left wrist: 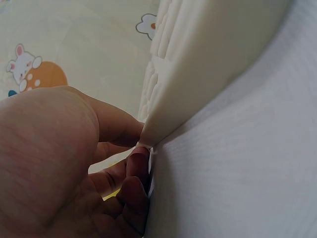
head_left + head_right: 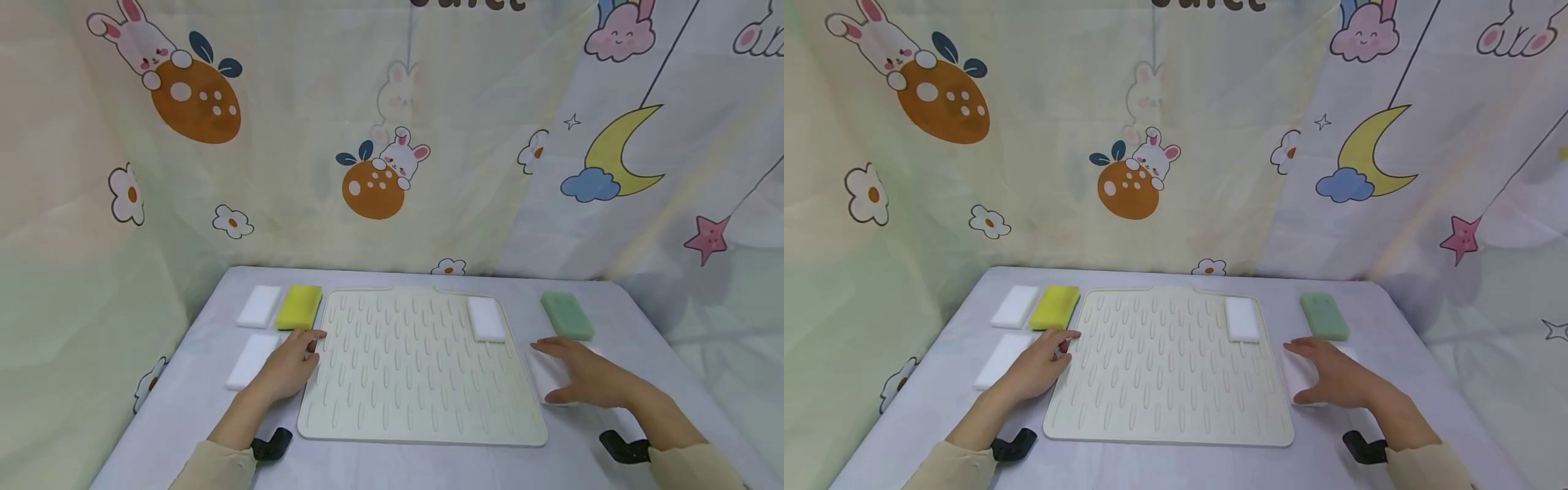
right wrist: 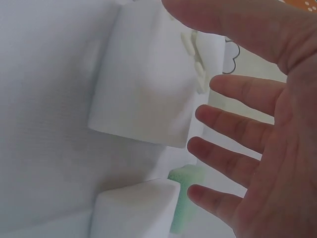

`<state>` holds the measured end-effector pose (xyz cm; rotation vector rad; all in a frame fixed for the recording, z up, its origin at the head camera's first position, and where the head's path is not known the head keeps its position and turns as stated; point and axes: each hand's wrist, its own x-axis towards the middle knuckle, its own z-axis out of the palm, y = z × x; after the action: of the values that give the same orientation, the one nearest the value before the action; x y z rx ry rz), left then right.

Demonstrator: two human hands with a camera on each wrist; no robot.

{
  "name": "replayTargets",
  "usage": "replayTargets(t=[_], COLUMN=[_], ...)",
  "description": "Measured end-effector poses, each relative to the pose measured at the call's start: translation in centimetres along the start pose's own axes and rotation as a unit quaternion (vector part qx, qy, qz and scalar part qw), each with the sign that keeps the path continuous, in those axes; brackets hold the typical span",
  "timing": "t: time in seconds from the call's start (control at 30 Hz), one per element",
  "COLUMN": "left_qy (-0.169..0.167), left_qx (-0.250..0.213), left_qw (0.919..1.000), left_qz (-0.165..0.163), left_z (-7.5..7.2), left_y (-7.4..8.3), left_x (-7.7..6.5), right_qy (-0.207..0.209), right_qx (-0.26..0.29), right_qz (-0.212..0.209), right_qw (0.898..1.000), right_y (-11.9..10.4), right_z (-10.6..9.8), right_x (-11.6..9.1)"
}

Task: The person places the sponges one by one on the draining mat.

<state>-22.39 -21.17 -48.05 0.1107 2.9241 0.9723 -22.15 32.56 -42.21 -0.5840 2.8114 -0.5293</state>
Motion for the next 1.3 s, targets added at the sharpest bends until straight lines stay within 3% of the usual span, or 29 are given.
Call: replayTargets(t=[0.5,1.0,1.3], left_qy=[0.002,0.003,0.009], left_qx=[-0.008,-0.002,-0.002], left_qw=[0.9999,1.0000,0.9999], left_qz=[0.006,0.003,0.013], left_z=[0.0,0.0,0.0], left_y=[-0.1,-0.1,-0.1], left_x=[0.0,0.0,0.0], right_qy=[-0.013,-0.001,-0.007], right_qx=[0.008,0.003,-0.009], right_qz=[0.019,0.004,0.024], right_qw=[1.000,1.000,1.000], right_y=[0.6,0.5,0.4], right_z=[0.9,1.2,1.3], right_x=[0.0,0.1,0.3])
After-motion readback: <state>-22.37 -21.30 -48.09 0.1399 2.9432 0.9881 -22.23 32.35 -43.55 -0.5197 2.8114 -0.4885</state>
